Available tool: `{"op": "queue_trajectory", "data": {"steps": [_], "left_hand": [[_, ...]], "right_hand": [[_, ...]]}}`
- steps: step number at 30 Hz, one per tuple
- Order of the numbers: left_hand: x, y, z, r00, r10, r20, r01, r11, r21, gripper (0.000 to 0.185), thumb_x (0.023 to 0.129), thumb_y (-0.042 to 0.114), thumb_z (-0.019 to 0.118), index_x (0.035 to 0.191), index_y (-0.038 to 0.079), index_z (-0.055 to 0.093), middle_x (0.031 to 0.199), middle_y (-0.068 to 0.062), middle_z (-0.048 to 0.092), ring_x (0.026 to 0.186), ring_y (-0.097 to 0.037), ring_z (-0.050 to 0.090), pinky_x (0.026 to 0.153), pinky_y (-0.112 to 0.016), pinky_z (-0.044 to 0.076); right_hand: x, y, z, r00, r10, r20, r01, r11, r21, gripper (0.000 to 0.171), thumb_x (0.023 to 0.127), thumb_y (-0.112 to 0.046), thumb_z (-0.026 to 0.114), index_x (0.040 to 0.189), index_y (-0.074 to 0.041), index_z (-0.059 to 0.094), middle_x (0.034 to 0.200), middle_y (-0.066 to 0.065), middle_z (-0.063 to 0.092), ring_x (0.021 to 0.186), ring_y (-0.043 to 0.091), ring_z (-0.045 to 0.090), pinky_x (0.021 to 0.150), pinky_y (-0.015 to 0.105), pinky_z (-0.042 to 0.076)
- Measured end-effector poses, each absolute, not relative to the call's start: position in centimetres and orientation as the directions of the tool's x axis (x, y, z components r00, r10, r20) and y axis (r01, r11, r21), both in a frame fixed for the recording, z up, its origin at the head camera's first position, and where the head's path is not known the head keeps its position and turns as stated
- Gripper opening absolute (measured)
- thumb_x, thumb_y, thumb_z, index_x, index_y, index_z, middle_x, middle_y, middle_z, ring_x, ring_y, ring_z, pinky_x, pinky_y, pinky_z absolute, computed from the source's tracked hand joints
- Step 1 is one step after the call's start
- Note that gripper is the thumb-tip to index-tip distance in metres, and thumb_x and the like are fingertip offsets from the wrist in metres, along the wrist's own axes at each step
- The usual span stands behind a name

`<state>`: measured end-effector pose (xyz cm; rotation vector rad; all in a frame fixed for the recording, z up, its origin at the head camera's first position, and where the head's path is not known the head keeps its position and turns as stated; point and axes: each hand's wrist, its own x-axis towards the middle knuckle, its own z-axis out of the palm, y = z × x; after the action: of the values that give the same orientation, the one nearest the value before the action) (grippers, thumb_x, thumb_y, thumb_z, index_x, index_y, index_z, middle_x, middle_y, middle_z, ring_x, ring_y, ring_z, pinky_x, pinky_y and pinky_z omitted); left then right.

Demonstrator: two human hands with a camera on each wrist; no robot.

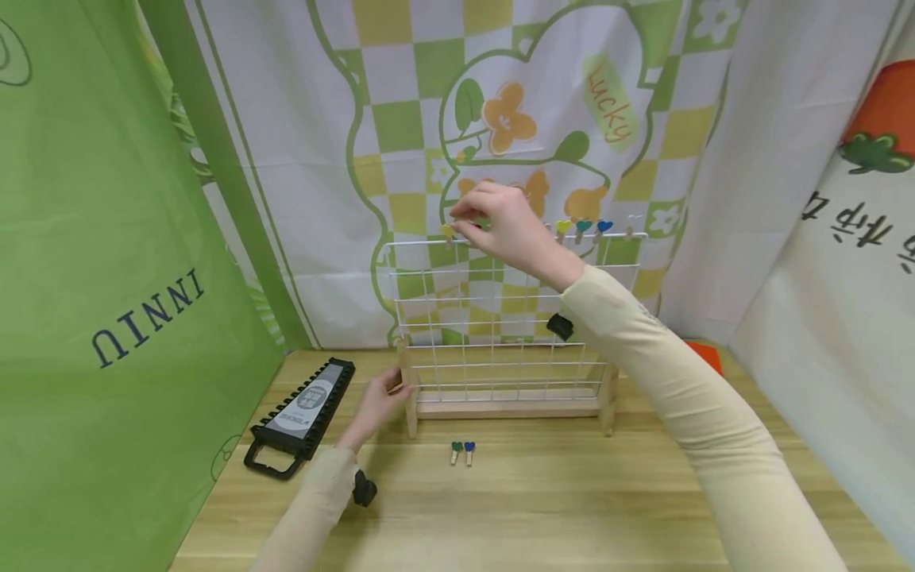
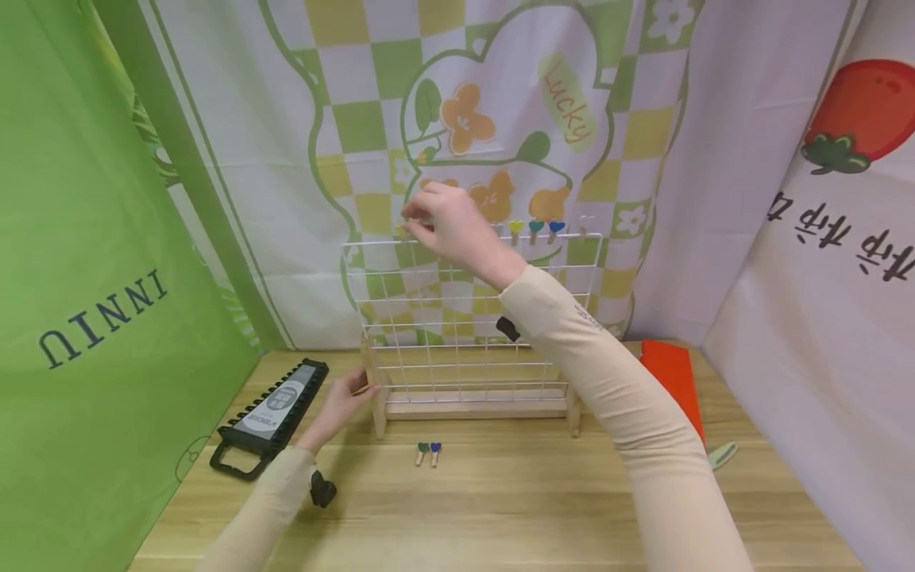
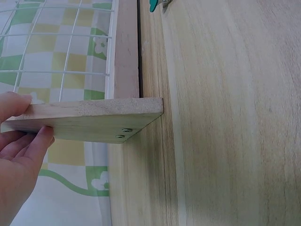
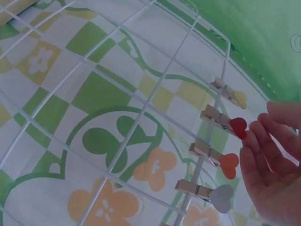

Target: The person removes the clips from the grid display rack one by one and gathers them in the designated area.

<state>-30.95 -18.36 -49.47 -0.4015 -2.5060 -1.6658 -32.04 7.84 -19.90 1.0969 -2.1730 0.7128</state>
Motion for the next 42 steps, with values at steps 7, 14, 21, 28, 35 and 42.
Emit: {"op": "queue_trajectory", "data": {"steps": [7, 14, 21, 28, 35, 42], "left_hand": [[-30.8, -18.3, -49.3, -0.965, 0.148, 0.215, 0.256, 0.375, 0.891, 0.050, 0.093, -0.002, 0.063, 0.139, -0.013, 0.047, 0.135, -0.033, 0.056, 0.127, -0.044, 0.056, 0.104, -0.048, 0.053], [-30.8, -18.4, -49.4, -0.961, 0.158, 0.226, 0.270, 0.371, 0.888, 0.050, 0.094, 0.000, 0.063, 0.140, -0.013, 0.046, 0.137, -0.033, 0.055, 0.128, -0.044, 0.056, 0.105, -0.049, 0.053], [-30.9, -18.3, -49.4, -0.964, 0.153, 0.216, 0.259, 0.366, 0.894, 0.050, 0.093, -0.003, 0.062, 0.139, -0.013, 0.047, 0.136, -0.033, 0.056, 0.127, -0.044, 0.056, 0.104, -0.048, 0.053], [-30.9, -18.3, -49.4, -0.962, 0.159, 0.220, 0.263, 0.353, 0.898, 0.051, 0.093, -0.003, 0.063, 0.140, -0.014, 0.045, 0.136, -0.034, 0.054, 0.128, -0.045, 0.055, 0.104, -0.048, 0.053], [-30.9, -18.3, -49.5, -0.963, 0.161, 0.216, 0.261, 0.359, 0.896, 0.052, 0.093, -0.002, 0.063, 0.141, -0.014, 0.044, 0.137, -0.033, 0.054, 0.128, -0.045, 0.056, 0.105, -0.047, 0.053], [-30.8, -18.3, -49.3, -0.965, 0.153, 0.215, 0.258, 0.369, 0.893, 0.053, 0.093, -0.001, 0.064, 0.141, -0.013, 0.044, 0.138, -0.033, 0.054, 0.128, -0.045, 0.055, 0.105, -0.047, 0.053]], "right_hand": [[-32.7, 7.0, -19.6, -0.568, -0.547, 0.616, -0.787, 0.579, -0.212, 0.017, 0.093, -0.013, 0.070, 0.102, 0.001, 0.074, 0.098, 0.015, 0.071, 0.089, 0.024, 0.068, 0.079, 0.031, 0.062], [-32.9, 6.6, -19.3, -0.601, -0.557, 0.573, -0.764, 0.611, -0.207, 0.016, 0.093, -0.015, 0.069, 0.099, -0.002, 0.076, 0.093, 0.013, 0.071, 0.084, 0.024, 0.066, 0.076, 0.030, 0.060], [-33.0, 6.5, -19.3, -0.595, -0.552, 0.584, -0.765, 0.611, -0.202, 0.012, 0.093, -0.011, 0.069, 0.096, -0.004, 0.077, 0.092, 0.012, 0.074, 0.082, 0.023, 0.067, 0.076, 0.032, 0.059], [-32.9, 6.4, -19.2, -0.610, -0.542, 0.577, -0.754, 0.622, -0.213, 0.012, 0.092, -0.012, 0.070, 0.096, -0.003, 0.077, 0.093, 0.012, 0.076, 0.083, 0.023, 0.070, 0.077, 0.032, 0.061], [-32.8, 6.3, -19.4, -0.592, -0.534, 0.603, -0.761, 0.616, -0.202, 0.011, 0.091, -0.010, 0.071, 0.094, -0.002, 0.077, 0.089, 0.013, 0.075, 0.079, 0.022, 0.068, 0.074, 0.030, 0.060], [-32.8, 6.2, -19.7, -0.537, -0.528, 0.658, -0.786, 0.597, -0.163, 0.008, 0.090, -0.007, 0.071, 0.090, -0.001, 0.077, 0.087, 0.013, 0.074, 0.077, 0.023, 0.068, 0.071, 0.030, 0.061]]}}
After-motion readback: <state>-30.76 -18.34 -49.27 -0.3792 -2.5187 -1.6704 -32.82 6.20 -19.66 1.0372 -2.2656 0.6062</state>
